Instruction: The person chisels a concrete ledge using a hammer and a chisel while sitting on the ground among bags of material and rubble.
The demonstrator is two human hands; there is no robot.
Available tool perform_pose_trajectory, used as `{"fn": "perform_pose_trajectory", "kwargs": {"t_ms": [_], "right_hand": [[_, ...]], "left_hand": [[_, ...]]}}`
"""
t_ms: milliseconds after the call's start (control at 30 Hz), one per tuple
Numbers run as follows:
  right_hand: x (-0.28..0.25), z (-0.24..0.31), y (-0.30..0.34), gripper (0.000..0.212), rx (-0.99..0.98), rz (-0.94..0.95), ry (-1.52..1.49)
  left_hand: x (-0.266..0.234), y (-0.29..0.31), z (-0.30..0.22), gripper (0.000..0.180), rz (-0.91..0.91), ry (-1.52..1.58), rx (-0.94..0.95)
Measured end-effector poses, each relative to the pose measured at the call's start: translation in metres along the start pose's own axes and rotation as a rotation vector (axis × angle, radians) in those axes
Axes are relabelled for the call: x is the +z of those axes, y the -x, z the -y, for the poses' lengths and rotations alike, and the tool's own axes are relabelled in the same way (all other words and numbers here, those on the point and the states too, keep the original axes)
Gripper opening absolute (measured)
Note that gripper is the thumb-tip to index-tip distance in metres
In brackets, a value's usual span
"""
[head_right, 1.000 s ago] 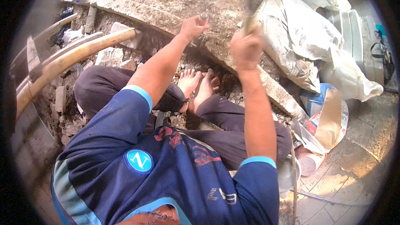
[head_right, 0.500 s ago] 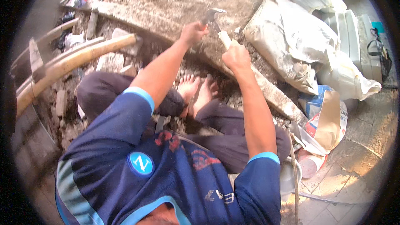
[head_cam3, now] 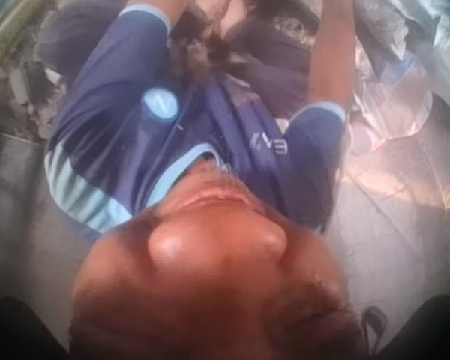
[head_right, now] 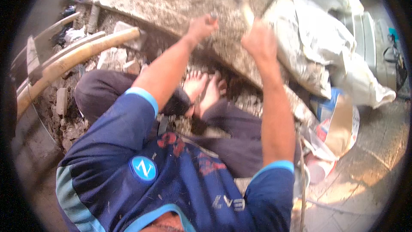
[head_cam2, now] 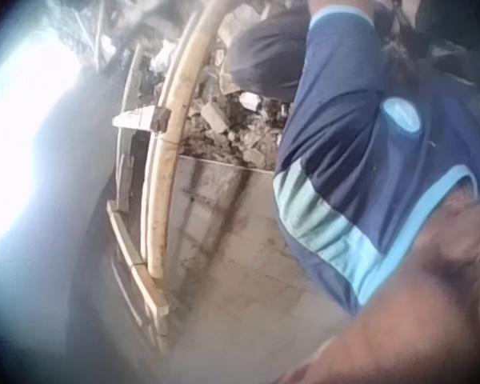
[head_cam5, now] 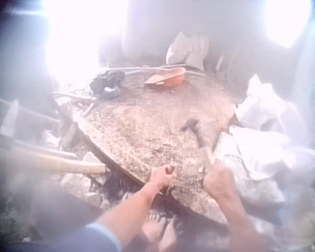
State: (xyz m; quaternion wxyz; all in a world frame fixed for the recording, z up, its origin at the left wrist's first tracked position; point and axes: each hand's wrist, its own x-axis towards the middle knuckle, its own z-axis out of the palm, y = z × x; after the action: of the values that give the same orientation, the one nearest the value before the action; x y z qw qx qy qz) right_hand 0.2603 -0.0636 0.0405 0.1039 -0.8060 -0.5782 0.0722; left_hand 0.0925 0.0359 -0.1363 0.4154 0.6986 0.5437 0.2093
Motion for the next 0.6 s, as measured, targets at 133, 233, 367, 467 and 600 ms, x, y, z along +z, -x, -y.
{"fn": "perform_pose_trajectory", "kwargs": {"t_ms": [133, 233, 367, 467, 600], "right_hand": [[-0.027, 0.037, 0.011, 0.024, -0.031, -0.377, -0.396], [0.057, -0.019, 0.032, 0.026, 0.064, 0.009, 0.051], [0.009, -0.004, 0.005, 0.023, -0.002, 0.034, 0.018], [-0.036, 0.033, 0.002, 0.018, -0.067, -0.314, -0.256], [0.05, -0.021, 0.025, 0.019, -0.101, -0.417, -0.22]], "left_hand": [[-0.007, -0.002, 0.002, 0.04, -0.014, -0.08, -0.038], [0.005, -0.017, -0.015, 0.039, 0.002, -0.038, 0.0], [0.01, -0.012, 0.006, 0.037, -0.049, -0.096, 0.045], [-0.008, -0.013, 0.004, 0.039, -0.019, -0.091, -0.031], [0.007, -0.012, -0.026, 0.04, 0.053, 0.02, -0.006]]}}
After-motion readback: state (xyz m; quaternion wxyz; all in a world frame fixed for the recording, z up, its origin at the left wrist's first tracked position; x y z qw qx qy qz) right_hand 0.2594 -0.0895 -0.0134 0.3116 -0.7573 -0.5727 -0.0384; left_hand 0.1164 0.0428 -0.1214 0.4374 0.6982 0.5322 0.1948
